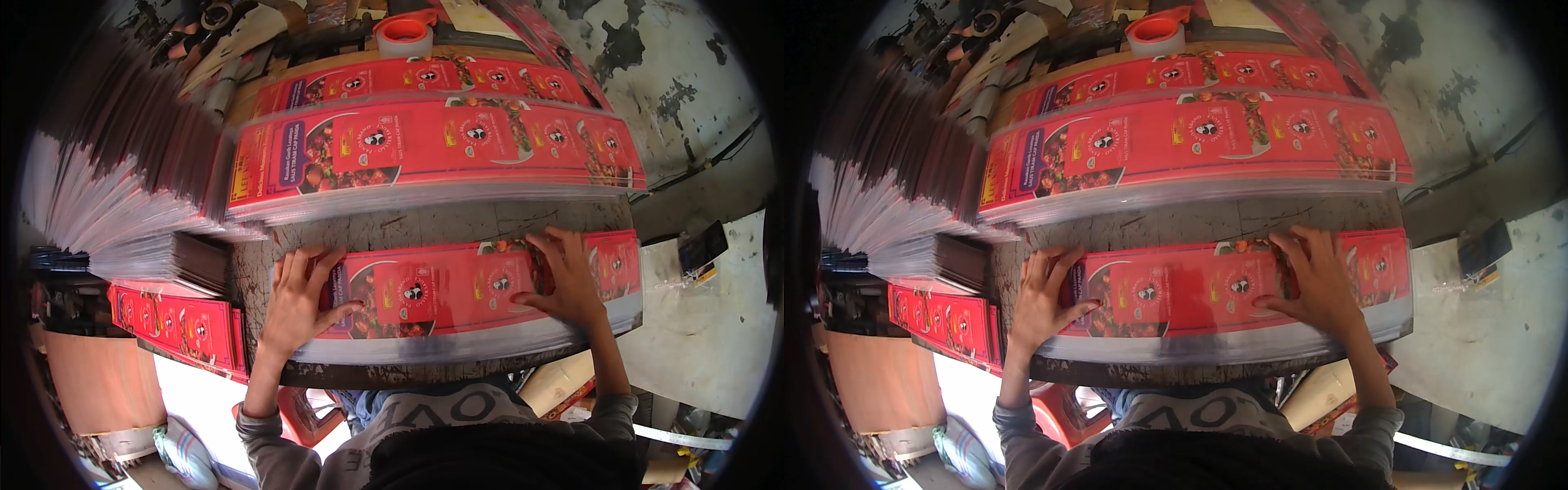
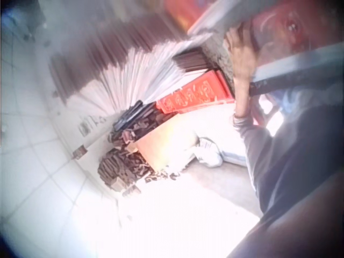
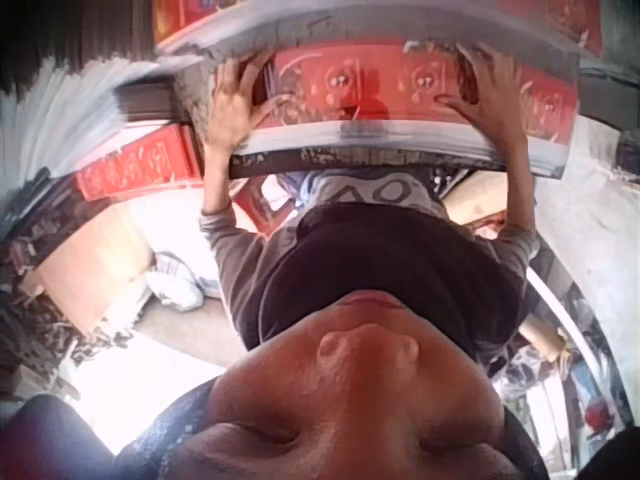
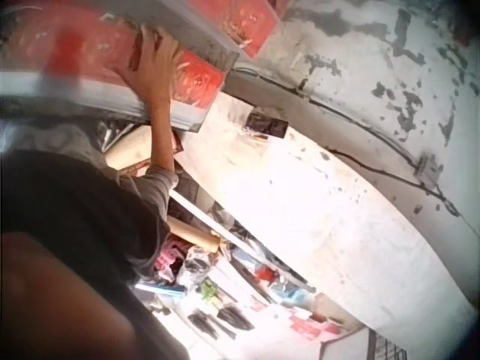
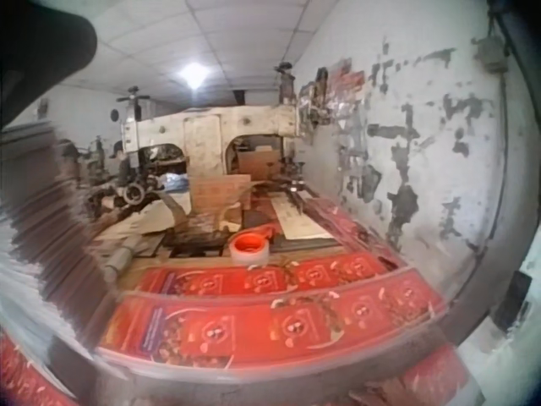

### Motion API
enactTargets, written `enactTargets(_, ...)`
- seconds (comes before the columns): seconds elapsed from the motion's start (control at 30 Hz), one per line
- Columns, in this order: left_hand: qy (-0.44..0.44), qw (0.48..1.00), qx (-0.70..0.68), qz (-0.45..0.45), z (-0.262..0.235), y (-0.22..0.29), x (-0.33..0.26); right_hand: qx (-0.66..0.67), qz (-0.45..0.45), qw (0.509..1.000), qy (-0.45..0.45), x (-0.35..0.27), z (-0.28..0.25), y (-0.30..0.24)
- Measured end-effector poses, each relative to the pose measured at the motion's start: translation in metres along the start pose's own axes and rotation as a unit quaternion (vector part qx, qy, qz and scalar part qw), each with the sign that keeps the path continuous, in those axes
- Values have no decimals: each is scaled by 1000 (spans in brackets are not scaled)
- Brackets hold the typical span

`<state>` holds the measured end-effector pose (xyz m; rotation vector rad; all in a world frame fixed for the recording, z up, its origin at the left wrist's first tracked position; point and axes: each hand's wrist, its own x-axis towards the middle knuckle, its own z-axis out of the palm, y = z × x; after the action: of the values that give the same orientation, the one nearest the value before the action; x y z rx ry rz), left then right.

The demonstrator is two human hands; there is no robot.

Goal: The person inserts printed paper packaging sheets into transparent plastic sleeves by hand.

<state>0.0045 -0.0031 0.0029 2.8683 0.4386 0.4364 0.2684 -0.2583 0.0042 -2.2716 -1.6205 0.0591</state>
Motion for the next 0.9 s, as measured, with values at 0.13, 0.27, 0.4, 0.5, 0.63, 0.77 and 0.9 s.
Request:
enactTargets(0.13, 17, 1000, -14, -3, 2, -2, 2, 34, -5, 999, 31, 2, 3, 6)
enactTargets(0.27, 21, 1000, -21, -1, 1, -2, 3, 25, -55, 998, 31, 5, 4, 13)
enactTargets(0.4, 62, 997, -26, -27, 5, -6, 2, 30, -54, 997, 48, 5, 4, 9)
enactTargets(0.5, 67, 997, -34, -25, 7, -14, 6, 4, -41, 997, 70, 4, 6, 7)
enactTargets(0.63, 83, 996, -14, 5, 2, -10, 9, 33, -45, 995, 87, 7, 7, 9)
enactTargets(0.77, 93, 995, -15, 12, -7, -5, 10, 40, -70, 990, 113, 6, 7, 14)
enactTargets(0.9, 113, 993, -16, 2, -13, -2, 7, 121, -63, 977, 167, 5, -3, 9)
